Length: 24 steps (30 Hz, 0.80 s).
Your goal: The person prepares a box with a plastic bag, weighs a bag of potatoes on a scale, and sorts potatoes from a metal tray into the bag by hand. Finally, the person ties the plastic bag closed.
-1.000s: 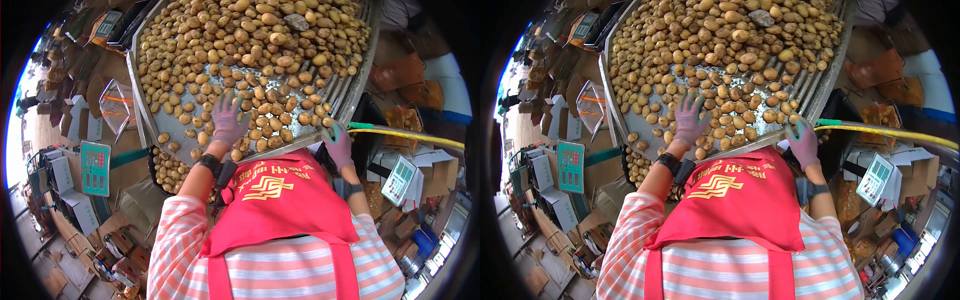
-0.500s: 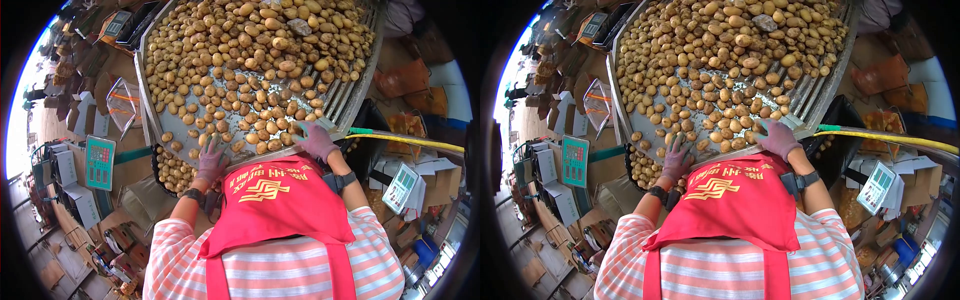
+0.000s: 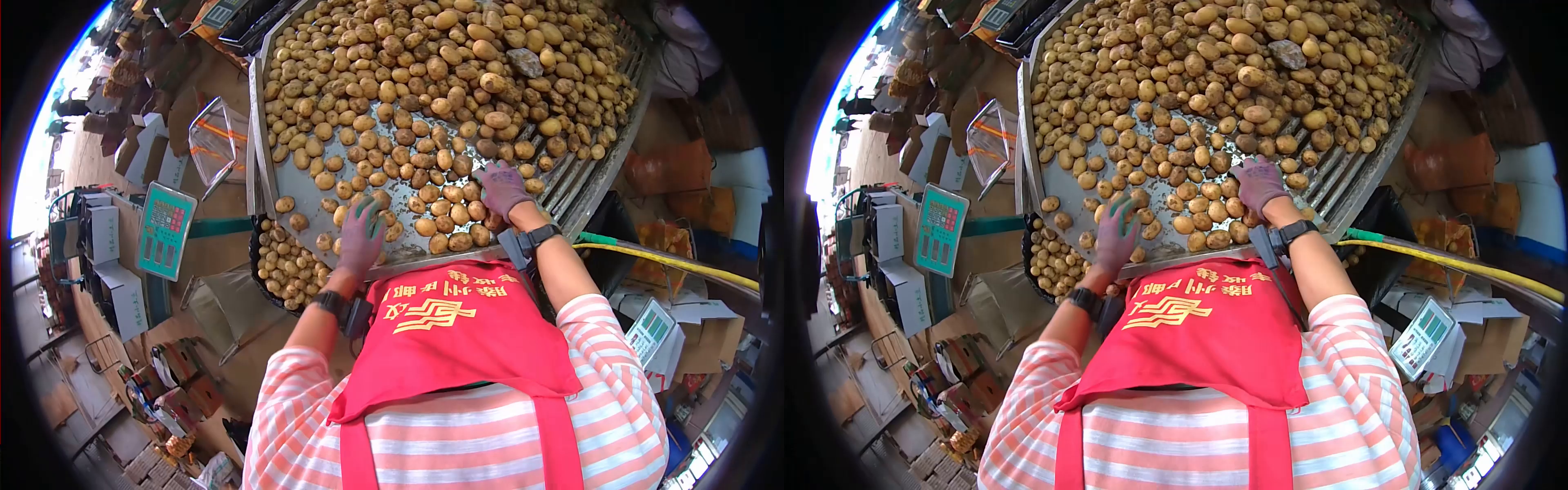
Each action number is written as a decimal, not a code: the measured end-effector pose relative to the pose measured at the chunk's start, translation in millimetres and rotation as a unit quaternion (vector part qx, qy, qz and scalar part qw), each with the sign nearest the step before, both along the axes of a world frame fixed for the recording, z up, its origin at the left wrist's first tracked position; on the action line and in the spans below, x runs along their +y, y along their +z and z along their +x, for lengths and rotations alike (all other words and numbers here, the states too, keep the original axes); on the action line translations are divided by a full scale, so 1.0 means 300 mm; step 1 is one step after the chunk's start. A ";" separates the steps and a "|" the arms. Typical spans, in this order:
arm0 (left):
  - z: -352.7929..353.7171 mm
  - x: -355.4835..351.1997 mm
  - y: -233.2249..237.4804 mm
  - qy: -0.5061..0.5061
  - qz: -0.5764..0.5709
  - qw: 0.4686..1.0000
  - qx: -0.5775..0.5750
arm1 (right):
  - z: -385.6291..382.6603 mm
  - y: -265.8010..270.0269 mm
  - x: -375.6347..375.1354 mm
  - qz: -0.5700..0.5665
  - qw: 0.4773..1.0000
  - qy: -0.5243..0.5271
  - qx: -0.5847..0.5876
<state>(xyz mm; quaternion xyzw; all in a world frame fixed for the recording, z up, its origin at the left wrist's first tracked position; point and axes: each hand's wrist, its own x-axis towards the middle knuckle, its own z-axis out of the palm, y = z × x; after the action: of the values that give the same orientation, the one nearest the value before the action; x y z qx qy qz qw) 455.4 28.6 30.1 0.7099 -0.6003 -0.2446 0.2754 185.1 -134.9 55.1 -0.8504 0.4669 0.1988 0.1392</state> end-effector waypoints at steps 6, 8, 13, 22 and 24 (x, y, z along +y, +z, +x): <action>-0.097 -0.302 0.028 -0.057 -0.018 0.998 0.018 | -0.094 -0.081 -0.026 0.081 0.989 -0.121 -0.020; -0.143 -0.378 -0.004 -0.078 -0.029 0.994 -0.069 | -0.179 -0.106 -0.034 0.145 0.935 -0.287 -0.146; -0.230 -0.338 -0.081 -0.149 -0.013 0.960 -0.236 | -0.117 0.022 -0.094 0.183 0.843 -0.351 -0.365; -0.076 -0.089 -0.010 -0.213 0.061 0.959 -0.175 | 0.240 -0.026 -0.189 0.011 0.996 -0.074 -0.041; -0.050 -0.019 0.000 -0.206 0.063 0.965 -0.149 | 0.227 -0.072 -0.204 0.015 0.995 -0.084 -0.049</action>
<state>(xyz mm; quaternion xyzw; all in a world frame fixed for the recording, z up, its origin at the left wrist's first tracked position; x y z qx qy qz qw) 440.4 23.0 30.0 0.6151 -0.7513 -0.2251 0.0809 253.3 -196.1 33.3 -0.8147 0.5261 0.1519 0.1905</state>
